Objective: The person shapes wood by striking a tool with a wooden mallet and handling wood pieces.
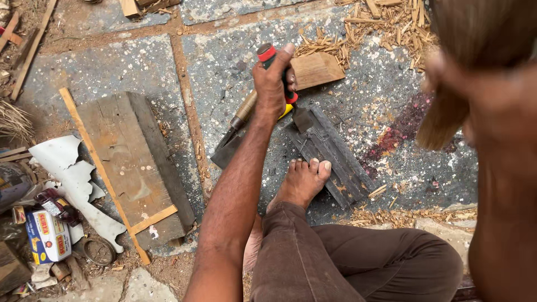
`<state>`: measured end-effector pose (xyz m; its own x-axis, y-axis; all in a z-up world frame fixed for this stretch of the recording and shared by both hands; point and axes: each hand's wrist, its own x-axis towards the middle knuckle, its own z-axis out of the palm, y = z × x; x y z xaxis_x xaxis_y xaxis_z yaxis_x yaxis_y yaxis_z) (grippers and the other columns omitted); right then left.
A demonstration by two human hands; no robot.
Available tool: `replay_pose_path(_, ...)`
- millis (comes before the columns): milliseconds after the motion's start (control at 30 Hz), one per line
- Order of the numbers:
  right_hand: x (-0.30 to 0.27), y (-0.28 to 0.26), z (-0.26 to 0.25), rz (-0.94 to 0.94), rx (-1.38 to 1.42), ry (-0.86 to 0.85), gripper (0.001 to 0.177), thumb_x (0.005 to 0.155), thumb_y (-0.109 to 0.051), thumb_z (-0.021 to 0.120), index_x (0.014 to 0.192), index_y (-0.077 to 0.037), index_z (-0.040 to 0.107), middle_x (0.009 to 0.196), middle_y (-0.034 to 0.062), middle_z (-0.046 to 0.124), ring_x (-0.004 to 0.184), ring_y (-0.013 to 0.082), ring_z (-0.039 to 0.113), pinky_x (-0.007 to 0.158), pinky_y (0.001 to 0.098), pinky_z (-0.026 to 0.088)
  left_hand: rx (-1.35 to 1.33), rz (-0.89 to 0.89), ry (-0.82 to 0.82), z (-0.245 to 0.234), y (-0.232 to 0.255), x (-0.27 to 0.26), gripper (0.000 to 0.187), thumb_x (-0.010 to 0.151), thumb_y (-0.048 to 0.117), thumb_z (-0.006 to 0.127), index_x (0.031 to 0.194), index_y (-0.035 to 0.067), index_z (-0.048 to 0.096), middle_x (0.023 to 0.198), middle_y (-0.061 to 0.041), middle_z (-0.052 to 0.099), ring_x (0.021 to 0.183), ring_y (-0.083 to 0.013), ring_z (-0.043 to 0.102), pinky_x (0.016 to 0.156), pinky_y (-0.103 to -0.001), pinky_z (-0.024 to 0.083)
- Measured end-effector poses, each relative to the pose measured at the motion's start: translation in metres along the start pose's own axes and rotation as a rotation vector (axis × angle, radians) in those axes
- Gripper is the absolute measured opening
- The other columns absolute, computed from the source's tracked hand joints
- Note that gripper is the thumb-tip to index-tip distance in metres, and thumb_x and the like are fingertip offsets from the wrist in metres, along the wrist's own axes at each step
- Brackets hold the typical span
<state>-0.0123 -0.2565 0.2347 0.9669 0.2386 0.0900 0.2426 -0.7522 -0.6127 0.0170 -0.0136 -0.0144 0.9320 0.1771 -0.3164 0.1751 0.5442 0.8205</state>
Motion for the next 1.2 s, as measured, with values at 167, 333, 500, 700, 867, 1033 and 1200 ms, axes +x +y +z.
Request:
replay_pose_path(167, 0.079, -0.029, 0.041, 0.115, -0.439, -0.317, 0.066, 0.095, -0.013, 0.076, 0.151, -0.025, 0.042, 0.080, 0.0093, 0.065, 0.058, 0.0173, 0.059, 0.047, 0.0334, 0.055, 0.034, 0.034, -0.036, 0.002, -0.007, -0.002, 0.036, 0.094, 0.029, 0.077, 0.074, 0.006, 0.058, 0.055, -0.002, 0.055, 0.042, -0.0127, 0.052, 0.037, -0.030, 0.041)
replay_pose_path(333, 0.084, -0.061, 0.067, 0.072, -0.903, -0.714, 0.097, 0.096, -0.024, 0.073, 0.172, -0.043, 0.016, 0.071, 0.0063, 0.065, 0.047, 0.0144, 0.054, 0.040, 0.0306, 0.052, -0.185, -0.062, 0.071, -0.003, -0.029, -0.016, 0.026, 0.092, 0.030, 0.067, 0.076, 0.010, 0.057, 0.050, -0.003, 0.053, 0.035, -0.0132, 0.049, 0.031, -0.029, 0.035)
replay_pose_path(500, 0.080, -0.041, 0.059, 0.034, -0.853, -0.545, 0.092, 0.090, -0.040, 0.079, 0.163, -0.035, 0.024, 0.086, 0.0092, 0.067, 0.054, 0.0176, 0.062, 0.040, 0.0310, 0.055, -0.057, -0.079, -0.019, -0.001, -0.041, -0.005, 0.036, 0.097, 0.024, 0.065, 0.068, 0.007, 0.052, 0.052, -0.005, 0.054, 0.039, -0.0140, 0.051, 0.035, -0.031, 0.037)
replay_pose_path(700, 0.085, -0.031, 0.056, 0.123, -0.885, -0.559, 0.067, 0.087, -0.038, 0.083, 0.143, -0.022, 0.049, 0.097, 0.0120, 0.071, 0.067, 0.0226, 0.068, 0.051, 0.0350, 0.056, 0.013, -0.003, -0.130, 0.017, -0.017, -0.009, 0.031, 0.092, 0.015, 0.066, 0.064, 0.006, 0.056, 0.052, -0.003, 0.055, 0.038, -0.0132, 0.049, 0.034, -0.031, 0.039)
replay_pose_path(867, 0.082, -0.052, 0.049, -0.006, -0.944, -0.635, 0.065, 0.088, -0.036, 0.083, 0.143, -0.024, 0.050, 0.094, 0.0143, 0.071, 0.067, 0.0264, 0.069, 0.054, 0.0399, 0.058, -0.117, -0.034, 0.009, 0.017, -0.027, -0.019, 0.019, 0.086, 0.022, 0.069, 0.072, 0.012, 0.061, 0.052, -0.002, 0.057, 0.038, -0.0127, 0.054, 0.036, -0.028, 0.042)
replay_pose_path(1033, 0.084, -0.027, 0.027, -0.023, -0.829, -0.426, 0.063, 0.089, -0.035, 0.082, 0.144, -0.026, 0.052, 0.091, 0.0167, 0.070, 0.068, 0.0302, 0.071, 0.058, 0.0449, 0.061, -0.028, -0.073, -0.056, 0.016, -0.025, -0.024, 0.032, 0.092, 0.024, 0.073, 0.067, 0.007, 0.060, 0.056, -0.003, 0.058, 0.044, -0.0125, 0.054, 0.042, -0.028, 0.044)
replay_pose_path(1200, 0.080, -0.021, 0.042, 0.162, -0.894, -0.566, 0.050, 0.094, -0.034, 0.077, 0.136, -0.016, 0.058, 0.091, 0.0164, 0.071, 0.063, 0.0288, 0.069, 0.053, 0.0442, 0.059, 0.003, -0.101, -0.055, 0.023, -0.029, -0.035, 0.028, 0.090, 0.025, 0.073, 0.069, 0.011, 0.060, 0.055, -0.001, 0.057, 0.040, -0.0121, 0.051, 0.038, -0.029, 0.042)
